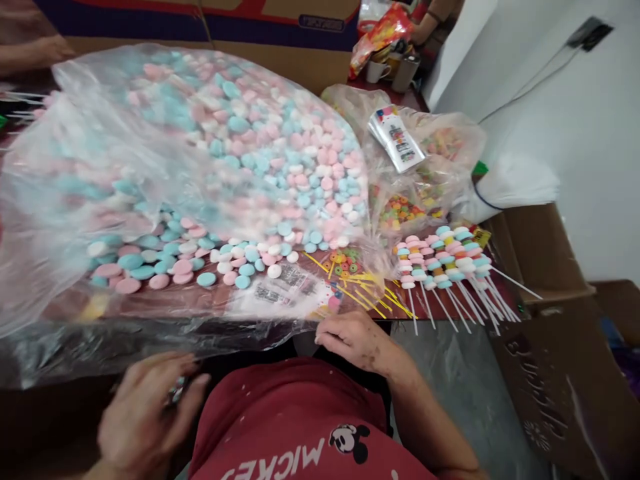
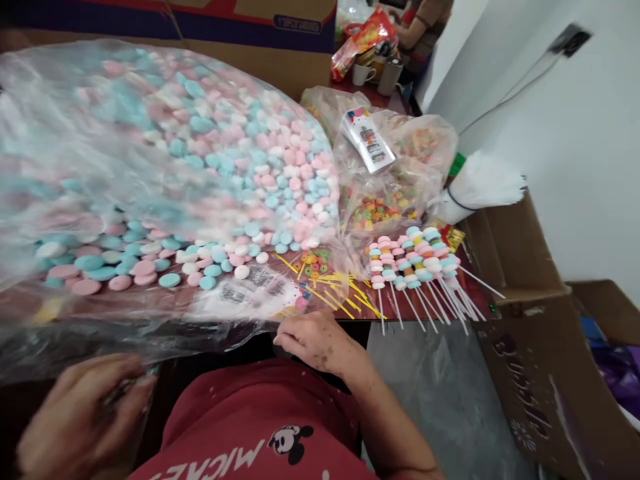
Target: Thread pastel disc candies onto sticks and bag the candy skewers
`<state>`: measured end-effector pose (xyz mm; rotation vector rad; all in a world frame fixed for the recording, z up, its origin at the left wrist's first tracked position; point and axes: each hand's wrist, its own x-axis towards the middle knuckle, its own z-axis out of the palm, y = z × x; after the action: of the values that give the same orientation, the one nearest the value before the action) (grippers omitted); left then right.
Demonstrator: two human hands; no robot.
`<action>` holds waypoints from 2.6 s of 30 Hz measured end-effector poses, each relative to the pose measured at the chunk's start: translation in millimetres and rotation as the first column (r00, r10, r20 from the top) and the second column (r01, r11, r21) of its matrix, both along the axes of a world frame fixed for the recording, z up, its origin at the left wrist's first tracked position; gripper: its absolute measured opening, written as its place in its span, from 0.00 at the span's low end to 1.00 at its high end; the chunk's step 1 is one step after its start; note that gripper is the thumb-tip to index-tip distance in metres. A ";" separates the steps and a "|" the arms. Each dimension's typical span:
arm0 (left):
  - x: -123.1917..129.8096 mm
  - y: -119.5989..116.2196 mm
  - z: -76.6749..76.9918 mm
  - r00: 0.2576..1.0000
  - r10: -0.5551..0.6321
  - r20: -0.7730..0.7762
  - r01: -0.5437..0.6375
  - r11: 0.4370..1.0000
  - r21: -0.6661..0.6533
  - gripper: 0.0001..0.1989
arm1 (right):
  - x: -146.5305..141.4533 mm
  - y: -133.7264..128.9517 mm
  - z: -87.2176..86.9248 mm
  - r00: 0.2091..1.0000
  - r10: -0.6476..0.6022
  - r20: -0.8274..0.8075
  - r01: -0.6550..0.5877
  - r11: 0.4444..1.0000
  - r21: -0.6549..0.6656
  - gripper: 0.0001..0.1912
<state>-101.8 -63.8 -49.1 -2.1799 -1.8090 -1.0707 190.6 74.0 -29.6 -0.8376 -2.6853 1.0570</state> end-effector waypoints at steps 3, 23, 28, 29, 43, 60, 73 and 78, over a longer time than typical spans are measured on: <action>52.6 31.5 -7.3 0.966 -0.241 -0.092 0.247 0.967 0.063 0.09 | -0.7 -4.2 -1.0 0.996 -0.089 -0.025 0.091 0.993 0.080 0.13; 80.2 122.8 17.9 0.816 -0.561 -0.139 0.502 0.807 -0.311 0.24 | 20.1 16.4 -2.2 0.921 -0.306 -0.241 0.346 0.926 0.149 0.10; 78.9 120.8 7.4 0.805 -0.566 -0.177 0.495 0.806 -0.325 0.05 | 21.2 22.8 -4.2 0.923 -0.314 -0.222 0.353 0.921 0.164 0.11; 78.1 121.2 5.5 0.794 -0.584 -0.168 0.515 0.793 -0.325 0.04 | 21.1 23.6 -4.5 0.923 -0.313 -0.225 0.353 0.921 0.163 0.10; 39.8 204.2 8.3 0.983 -0.028 -0.179 0.045 0.995 0.092 0.09 | 8.3 18.2 7.6 0.822 -0.203 -0.532 0.352 0.915 0.195 0.10; 68.3 171.4 6.9 0.823 -0.483 -0.299 0.508 0.861 0.004 0.10 | -11.5 28.1 -40.9 0.925 -0.369 -0.087 0.354 0.758 0.548 0.12; 73.0 183.0 10.1 0.838 -0.530 -0.129 0.527 0.848 -0.062 0.10 | -13.9 33.6 -41.7 0.908 -0.419 0.009 0.338 0.746 0.574 0.12; 73.1 164.3 11.7 0.830 -0.558 0.026 0.558 0.830 -0.001 0.12 | -8.8 39.5 -45.5 0.901 -0.431 0.045 0.329 0.748 0.576 0.12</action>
<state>-28.7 100.5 -37.3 -2.7993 -1.1855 -1.1779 181.9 113.5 -75.1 -1.3074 -2.5484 0.0855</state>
